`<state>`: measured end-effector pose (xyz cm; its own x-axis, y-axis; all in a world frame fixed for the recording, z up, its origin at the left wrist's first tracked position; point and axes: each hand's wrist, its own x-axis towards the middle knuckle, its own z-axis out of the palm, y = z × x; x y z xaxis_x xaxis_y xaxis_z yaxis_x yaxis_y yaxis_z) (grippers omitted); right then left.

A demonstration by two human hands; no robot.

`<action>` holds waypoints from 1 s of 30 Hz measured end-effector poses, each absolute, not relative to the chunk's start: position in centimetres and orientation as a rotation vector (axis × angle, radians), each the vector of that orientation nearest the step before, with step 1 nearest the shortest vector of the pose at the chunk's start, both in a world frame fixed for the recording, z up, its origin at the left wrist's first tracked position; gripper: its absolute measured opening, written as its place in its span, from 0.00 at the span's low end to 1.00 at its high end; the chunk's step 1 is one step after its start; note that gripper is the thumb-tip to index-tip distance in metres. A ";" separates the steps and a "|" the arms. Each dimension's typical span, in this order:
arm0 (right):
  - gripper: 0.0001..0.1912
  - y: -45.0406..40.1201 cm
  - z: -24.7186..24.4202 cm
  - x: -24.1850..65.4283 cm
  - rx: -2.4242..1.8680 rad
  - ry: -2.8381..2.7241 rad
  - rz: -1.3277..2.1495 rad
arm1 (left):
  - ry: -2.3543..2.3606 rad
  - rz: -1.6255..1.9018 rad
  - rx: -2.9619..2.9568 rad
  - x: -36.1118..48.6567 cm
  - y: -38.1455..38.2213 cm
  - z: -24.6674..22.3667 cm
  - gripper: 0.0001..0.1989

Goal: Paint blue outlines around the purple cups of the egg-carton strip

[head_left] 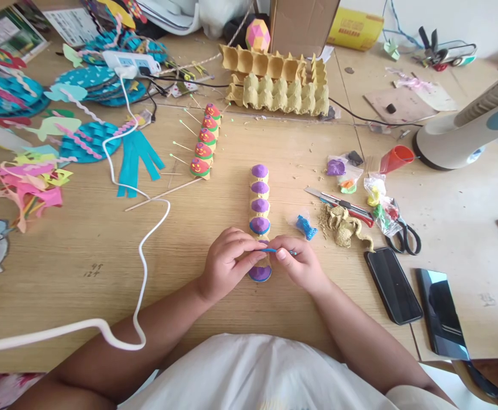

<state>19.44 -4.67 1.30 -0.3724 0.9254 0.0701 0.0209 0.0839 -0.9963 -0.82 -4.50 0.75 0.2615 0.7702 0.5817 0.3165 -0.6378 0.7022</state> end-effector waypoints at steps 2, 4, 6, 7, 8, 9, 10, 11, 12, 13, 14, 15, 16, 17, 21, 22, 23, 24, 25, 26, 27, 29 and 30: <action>0.22 -4.8 1.3 19.3 -0.983 -1.431 1.503 | 1.023 1.359 2.109 -0.9 -4.5 0.7 0.02; 0.19 -5.0 1.3 19.1 -0.988 -1.339 1.565 | 1.051 1.368 2.119 -1.0 -4.6 0.7 0.01; 0.18 -5.0 1.3 18.8 -0.992 -1.299 1.574 | 1.066 1.372 2.121 -1.1 -4.6 0.7 0.01; 0.17 -5.1 1.4 18.8 -0.998 -1.296 1.565 | 1.068 1.370 2.124 -1.1 -4.6 0.7 0.01; 0.17 -5.1 1.4 18.7 -1.005 -1.302 1.551 | 1.065 1.366 2.127 -1.1 -4.6 0.7 0.01; 0.17 -5.0 1.4 18.7 -1.012 -1.312 1.534 | 1.057 1.360 2.130 -1.1 -4.6 0.7 0.04; 0.17 -5.0 1.5 18.7 -1.021 -1.323 1.516 | 1.046 1.359 2.132 -1.0 -4.6 0.7 0.07; 0.18 -5.0 1.5 18.7 -1.030 -1.332 1.499 | 1.033 1.364 2.131 -1.0 -4.6 0.8 0.11; 0.18 -4.9 1.6 18.8 -1.037 -1.341 1.488 | 1.019 1.373 2.128 -0.9 -4.5 0.8 0.14; 0.19 -4.9 1.6 18.8 -1.044 -1.346 1.479 | 1.006 1.385 2.123 -0.8 -4.5 0.8 0.17; 0.19 -4.9 1.7 18.8 -1.049 -1.351 1.473 | 0.995 1.394 2.119 -0.8 -4.5 0.8 0.18; 0.19 -4.8 1.7 18.8 -1.051 -1.357 1.470 | 0.987 1.398 2.114 -0.7 -4.5 0.8 0.17; 0.20 -4.8 1.7 18.8 -1.050 -1.366 1.468 | 0.983 1.397 2.111 -0.6 -4.5 0.8 0.16; 0.20 -4.8 1.7 18.9 -1.047 -1.375 1.468 | 0.982 1.395 2.106 -0.6 -4.5 0.8 0.14; 0.19 -4.9 1.5 18.9 -1.010 -1.346 1.519 | 1.000 1.389 2.082 -0.7 -4.6 0.8 0.10; 0.19 -4.9 1.3 18.9 -0.992 -1.320 1.543 | 1.002 1.388 2.076 -0.8 -4.6 0.8 0.09; 0.19 -5.0 1.2 18.9 -0.975 -1.294 1.564 | 1.001 1.388 2.070 -0.8 -4.6 0.9 0.08; 0.19 -5.0 1.1 18.8 -0.959 -1.273 1.580 | 1.000 1.390 2.064 -0.8 -4.6 0.9 0.08; 0.19 -5.1 1.0 18.8 -0.947 -1.259 1.591 | 0.998 1.396 2.056 -0.9 -4.7 0.9 0.07; 0.18 -5.1 1.0 18.8 -0.940 -1.254 1.594 | 0.999 1.402 2.046 -0.9 -4.7 0.9 0.06; 0.17 -5.2 1.0 18.7 -0.941 -1.255 1.590 | 1.002 1.406 2.035 -0.9 -4.7 0.9 0.05; 0.16 -5.2 1.1 18.7 -0.956 -1.270 1.576 | 1.008 1.405 2.015 -0.9 -4.7 1.0 0.04; 0.16 -5.2 1.2 18.7 -0.967 -1.276 1.568 | 1.006 1.402 2.008 -0.9 -4.7 1.0 0.03</action>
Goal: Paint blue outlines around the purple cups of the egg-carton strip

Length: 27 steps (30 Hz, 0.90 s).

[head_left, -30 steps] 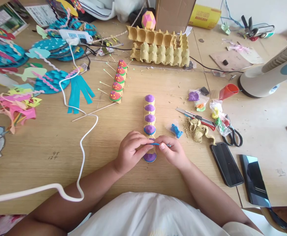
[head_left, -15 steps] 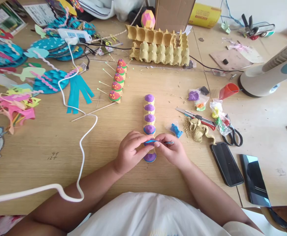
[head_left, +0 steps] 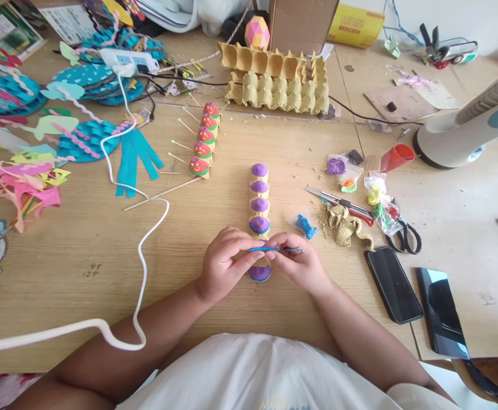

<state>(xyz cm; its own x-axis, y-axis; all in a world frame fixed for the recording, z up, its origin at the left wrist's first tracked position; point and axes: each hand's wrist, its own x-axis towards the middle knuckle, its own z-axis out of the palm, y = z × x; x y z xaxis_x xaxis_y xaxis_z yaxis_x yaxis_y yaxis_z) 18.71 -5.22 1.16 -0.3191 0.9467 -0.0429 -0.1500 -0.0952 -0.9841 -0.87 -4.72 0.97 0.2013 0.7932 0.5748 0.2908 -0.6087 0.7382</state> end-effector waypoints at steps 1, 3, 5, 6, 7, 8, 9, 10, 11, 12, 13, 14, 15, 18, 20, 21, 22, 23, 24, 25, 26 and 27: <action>0.16 -5.2 1.2 18.7 -0.977 -1.280 1.560 | 1.000 1.397 2.005 -0.9 -4.7 1.0 0.04; 0.17 -5.2 1.3 18.7 -0.983 -1.279 1.556 | 0.988 1.387 2.005 -0.9 -4.7 0.9 0.05; 0.17 -5.2 1.3 18.8 -0.971 -1.273 1.563 | 0.986 1.378 2.008 -0.9 -4.7 0.8 0.05; 0.17 -5.2 1.3 18.8 -0.966 -1.276 1.566 | 0.991 1.375 2.009 -0.9 -4.7 0.8 0.05; 0.17 -5.2 1.3 18.8 -0.962 -1.285 1.564 | 0.993 1.376 2.010 -1.0 -4.7 0.8 0.05; 0.17 -5.2 1.4 18.8 -0.961 -1.302 1.557 | 0.995 1.376 2.013 -1.0 -4.7 0.7 0.05; 0.17 -5.2 1.4 18.9 -0.964 -1.325 1.546 | 0.993 1.375 2.019 -1.0 -4.6 0.7 0.04; 0.17 -5.1 1.5 18.9 -0.970 -1.351 1.530 | 0.990 1.372 2.028 -1.0 -4.6 0.8 0.04; 0.18 -5.1 1.5 19.0 -0.976 -1.376 1.514 | 0.985 1.367 2.039 -1.0 -4.6 0.8 0.03; 0.18 -5.1 1.6 19.0 -0.983 -1.394 1.500 | 0.981 1.360 2.049 -1.0 -4.6 0.8 0.04; 0.18 -5.1 1.6 19.0 -0.989 -1.406 1.489 | 0.979 1.353 2.056 -1.0 -4.6 0.8 0.04; 0.18 -5.1 1.7 19.1 -0.996 -1.415 1.479 | 0.981 1.348 2.058 -1.0 -4.6 0.9 0.05; 0.18 -5.1 1.7 19.1 -1.002 -1.421 1.471 | 0.984 1.345 2.056 -1.0 -4.6 0.9 0.07; 0.18 -5.0 1.7 19.1 -1.008 -1.424 1.454 | 0.994 1.344 2.046 -0.9 -4.6 1.0 0.08; 0.17 -5.0 1.7 19.0 -0.992 -1.410 1.448 | 0.994 1.350 2.051 -0.9 -4.6 1.1 0.06; 0.16 -5.1 1.7 19.0 -0.985 -1.405 1.446 | 0.996 1.354 2.054 -0.9 -4.6 1.2 0.05; 0.16 -5.1 1.7 19.0 -0.982 -1.405 1.444 | 0.997 1.357 2.055 -0.8 -4.6 1.2 0.04; 0.17 -5.1 1.7 19.0 -0.985 -1.412 1.441 | 1.000 1.359 2.056 -0.8 -4.6 1.2 0.04; 0.17 -5.1 1.7 19.0 -0.993 -1.425 1.439 | 1.003 1.358 2.056 -0.8 -4.6 1.3 0.03; 0.18 -5.1 1.7 19.0 -1.005 -1.438 1.436 | 1.006 1.357 2.056 -0.8 -4.7 1.3 0.02; 0.19 -5.1 1.8 19.0 -1.017 -1.450 1.432 | 1.007 1.356 2.056 -0.8 -4.7 1.3 0.02; 0.20 -5.1 1.8 19.0 -1.025 -1.461 1.429 | 1.008 1.354 2.057 -0.8 -4.7 1.2 0.01</action>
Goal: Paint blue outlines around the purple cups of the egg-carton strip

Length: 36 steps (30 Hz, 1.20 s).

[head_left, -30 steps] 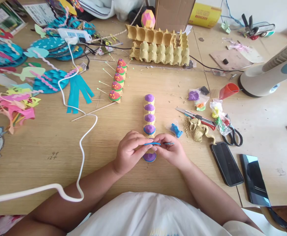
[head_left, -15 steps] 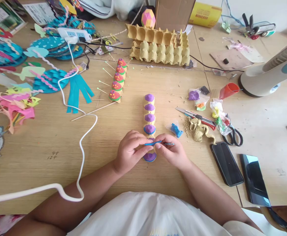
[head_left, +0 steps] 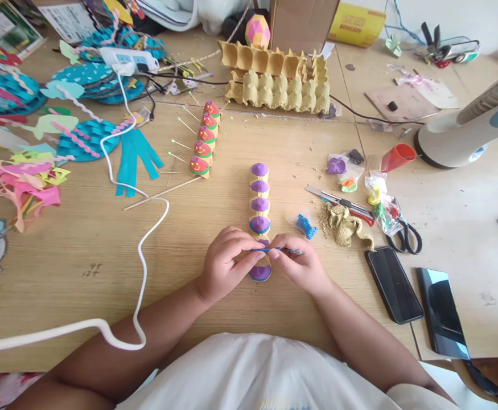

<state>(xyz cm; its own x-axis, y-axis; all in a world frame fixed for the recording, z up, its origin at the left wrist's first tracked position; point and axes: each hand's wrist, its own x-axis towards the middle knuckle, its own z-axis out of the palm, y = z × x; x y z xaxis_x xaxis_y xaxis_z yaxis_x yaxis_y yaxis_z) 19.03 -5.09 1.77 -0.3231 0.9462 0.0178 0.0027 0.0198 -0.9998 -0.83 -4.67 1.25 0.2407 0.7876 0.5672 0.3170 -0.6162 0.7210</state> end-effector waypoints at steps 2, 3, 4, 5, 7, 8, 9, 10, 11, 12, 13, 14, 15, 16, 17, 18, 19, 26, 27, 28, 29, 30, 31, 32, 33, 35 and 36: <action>0.21 -5.1 1.8 19.1 -1.026 -1.471 1.435 | 1.006 1.344 2.057 -0.9 -4.7 1.2 0.01; 0.21 -5.0 1.8 19.1 -1.016 -1.472 1.444 | 1.002 1.337 2.056 -0.9 -4.7 1.2 0.01; 0.21 -5.0 1.8 19.2 -1.000 -1.472 1.457 | 0.999 1.330 2.055 -0.9 -4.8 1.2 0.02; 0.21 -5.0 1.8 19.2 -0.980 -1.470 1.471 | 0.995 1.324 2.053 -0.9 -4.8 1.2 0.03; 0.20 -5.0 1.7 19.2 -0.951 -1.463 1.498 | 0.986 1.325 2.045 -1.0 -4.8 1.2 0.04; 0.19 -5.1 1.7 19.3 -0.947 -1.460 1.511 | 0.984 1.328 2.041 -1.0 -4.8 1.2 0.05; 0.19 -5.1 1.6 19.2 -0.951 -1.456 1.523 | 0.985 1.331 2.037 -1.0 -4.8 1.3 0.06; 0.19 -5.2 1.5 19.2 -0.961 -1.451 1.535 | 0.990 1.332 2.033 -1.0 -4.8 1.3 0.08; 0.19 -5.2 1.4 19.2 -0.970 -1.447 1.543 | 0.995 1.333 2.030 -1.0 -4.7 1.3 0.09; 0.18 -5.3 1.4 19.1 -0.977 -1.442 1.550 | 1.000 1.330 2.028 -1.0 -4.7 1.3 0.10; 0.18 -5.3 1.3 19.0 -0.979 -1.435 1.554 | 1.003 1.326 2.028 -1.0 -4.7 1.3 0.11; 0.18 -5.3 1.3 19.0 -0.978 -1.428 1.560 | 1.002 1.323 2.028 -1.0 -4.7 1.3 0.12; 0.18 -5.4 1.3 18.9 -0.977 -1.420 1.565 | 1.001 1.322 2.027 -1.0 -4.8 1.2 0.13; 0.17 -5.4 1.3 18.8 -0.976 -1.414 1.568 | 0.998 1.321 2.026 -1.1 -4.8 1.2 0.14; 0.17 -5.4 1.4 18.8 -0.980 -1.409 1.569 | 0.997 1.318 2.025 -1.1 -4.8 1.1 0.14; 0.17 -5.4 1.5 18.8 -0.987 -1.407 1.566 | 0.995 1.315 2.027 -1.1 -4.8 1.1 0.15; 0.17 -5.4 1.5 18.7 -0.998 -1.408 1.558 | 0.990 1.310 2.030 -1.1 -4.8 1.0 0.15; 0.20 -5.5 1.4 18.8 -1.046 -1.322 1.530 | 1.005 1.340 2.052 -1.1 -4.7 0.9 0.16; 0.20 -5.4 1.4 18.8 -1.050 -1.307 1.535 | 0.995 1.347 2.043 -1.0 -4.7 0.9 0.14; 0.20 -5.4 1.3 18.8 -1.050 -1.299 1.539 | 0.978 1.354 2.033 -1.0 -4.7 0.9 0.13; 0.20 -5.4 1.3 18.8 -1.048 -1.296 1.543 | 0.961 1.355 2.023 -1.0 -4.7 0.9 0.11; 0.20 -5.4 1.3 18.8 -1.042 -1.297 1.548 | 0.945 1.355 2.013 -1.0 -4.7 0.8 0.11; 0.20 -5.3 1.3 18.8 -1.034 -1.298 1.552 | 0.931 1.354 2.004 -1.0 -4.7 0.8 0.10; 0.19 -5.3 1.2 18.8 -1.022 -1.297 1.553 | 0.923 1.352 1.994 -1.0 -4.7 0.7 0.10; 0.19 -5.3 1.2 18.8 -1.012 -1.294 1.553 | 0.921 1.349 1.985 -1.0 -4.7 0.7 0.10; 0.18 -5.3 1.3 18.8 -0.996 -1.287 1.549 | 0.920 1.347 1.973 -1.0 -4.7 0.7 0.10; 0.18 -5.3 1.3 18.8 -0.991 -1.282 1.546 | 0.922 1.349 1.971 -0.9 -4.7 0.7 0.10</action>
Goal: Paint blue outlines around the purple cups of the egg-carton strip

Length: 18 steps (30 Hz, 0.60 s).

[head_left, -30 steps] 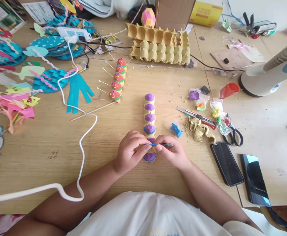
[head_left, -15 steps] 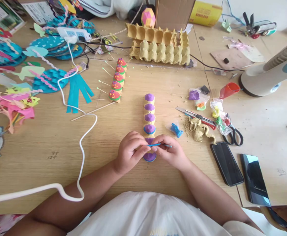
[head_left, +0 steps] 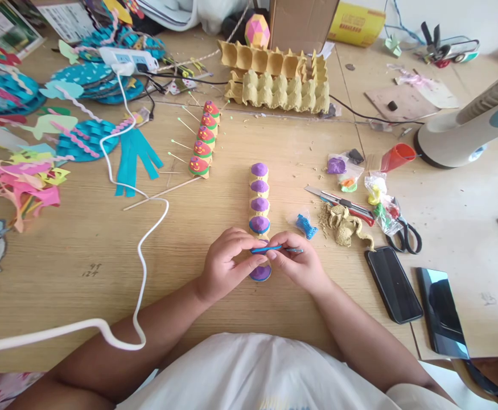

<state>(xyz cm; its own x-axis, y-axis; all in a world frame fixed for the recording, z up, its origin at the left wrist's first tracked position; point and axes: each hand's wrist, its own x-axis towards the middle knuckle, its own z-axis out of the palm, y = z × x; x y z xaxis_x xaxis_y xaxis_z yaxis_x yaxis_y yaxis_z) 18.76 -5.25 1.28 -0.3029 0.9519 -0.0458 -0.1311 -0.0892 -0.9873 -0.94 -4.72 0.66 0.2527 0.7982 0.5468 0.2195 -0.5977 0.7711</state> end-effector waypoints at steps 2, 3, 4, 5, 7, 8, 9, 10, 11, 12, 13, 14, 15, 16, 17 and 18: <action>0.17 -5.2 1.3 18.7 -0.986 -1.274 1.548 | 0.931 1.362 1.971 -0.9 -4.7 0.7 0.09; 0.17 -5.2 1.3 18.7 -0.985 -1.272 1.549 | 0.935 1.368 1.972 -0.8 -4.7 0.8 0.09; 0.17 -5.2 1.3 18.7 -0.983 -1.274 1.547 | 0.940 1.372 1.973 -0.8 -4.7 0.8 0.09; 0.16 -5.2 1.3 18.7 -0.985 -1.282 1.542 | 0.943 1.374 1.977 -0.8 -4.7 0.9 0.09; 0.16 -5.3 1.3 18.7 -0.992 -1.305 1.526 | 0.950 1.381 1.990 -0.8 -4.7 1.0 0.09; 0.16 -5.3 1.3 18.8 -0.993 -1.315 1.521 | 0.953 1.382 1.999 -0.8 -4.7 1.0 0.08; 0.16 -5.3 1.3 18.8 -0.994 -1.323 1.520 | 0.959 1.382 2.008 -0.8 -4.7 1.0 0.08; 0.17 -5.3 1.3 18.8 -0.994 -1.327 1.520 | 0.962 1.381 2.017 -0.8 -4.7 1.0 0.08; 0.17 -5.3 1.4 18.9 -0.995 -1.331 1.522 | 0.964 1.377 2.026 -0.8 -4.7 1.0 0.07; 0.17 -5.3 1.4 18.9 -0.998 -1.337 1.521 | 0.964 1.372 2.034 -0.9 -4.7 1.0 0.07; 0.18 -5.3 1.5 18.9 -1.004 -1.347 1.516 | 0.963 1.367 2.041 -0.9 -4.7 1.0 0.06; 0.18 -5.2 1.6 19.0 -1.011 -1.360 1.508 | 0.962 1.361 2.046 -0.9 -4.7 1.0 0.06; 0.19 -5.2 1.7 19.0 -1.016 -1.375 1.498 | 0.962 1.352 2.046 -0.9 -4.8 1.0 0.05; 0.19 -5.2 1.8 19.0 -1.017 -1.393 1.487 | 0.962 1.343 2.042 -0.9 -4.8 1.0 0.05; 0.20 -5.1 1.8 19.0 -1.015 -1.413 1.476 | 0.963 1.332 2.033 -0.8 -4.8 1.1 0.05; 0.20 -5.1 1.9 19.0 -1.010 -1.433 1.465 | 0.962 1.321 2.021 -0.8 -4.8 1.1 0.04</action>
